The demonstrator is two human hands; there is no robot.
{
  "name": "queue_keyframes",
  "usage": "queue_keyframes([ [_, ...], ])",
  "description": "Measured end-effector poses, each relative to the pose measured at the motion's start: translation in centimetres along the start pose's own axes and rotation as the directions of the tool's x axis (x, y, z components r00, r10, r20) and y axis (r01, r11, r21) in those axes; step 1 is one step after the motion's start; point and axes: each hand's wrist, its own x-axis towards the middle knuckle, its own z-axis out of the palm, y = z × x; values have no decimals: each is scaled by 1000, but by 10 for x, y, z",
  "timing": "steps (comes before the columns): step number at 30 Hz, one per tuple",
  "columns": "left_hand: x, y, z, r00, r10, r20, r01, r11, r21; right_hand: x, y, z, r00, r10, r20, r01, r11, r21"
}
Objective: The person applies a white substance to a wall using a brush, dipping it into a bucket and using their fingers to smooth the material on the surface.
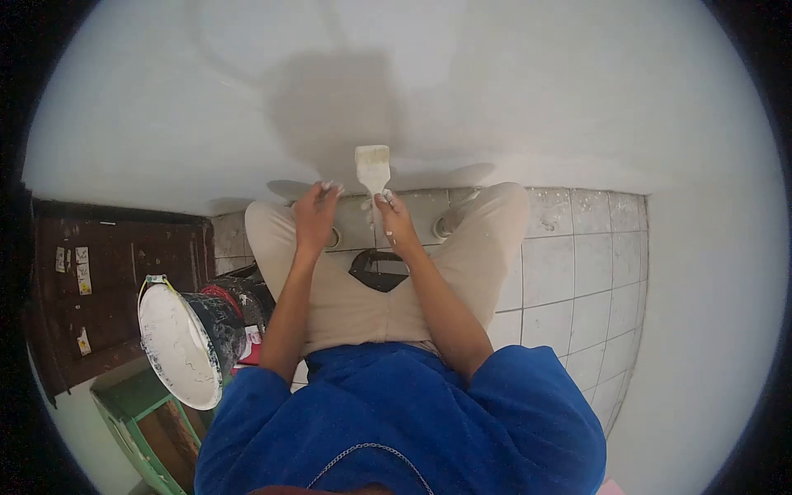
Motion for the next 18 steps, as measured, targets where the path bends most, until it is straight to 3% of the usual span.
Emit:
queue_keyframes([
  [3,30,-54,28,963,-102,248,141,980,-143,6,-2,-17,994,85,-72,-93,989,-116],
  [6,36,-95,41,938,-197,285,224,972,-66,9,-1,-14,974,87,-211,-93,995,-20],
  [9,35,-98,55,955,-239,177,212,965,156,26,16,-25,948,78,-307,-125,983,-135],
  [12,28,-83,67,951,-168,259,163,986,41,32,21,-29,941,101,-325,-175,962,-208],
  [15,16,-77,70,932,-20,361,-16,995,96,38,25,-34,954,81,-287,-142,970,-195],
  [18,14,-72,66,907,-38,420,-14,993,121,45,28,-34,949,52,-311,-116,975,-191],
])
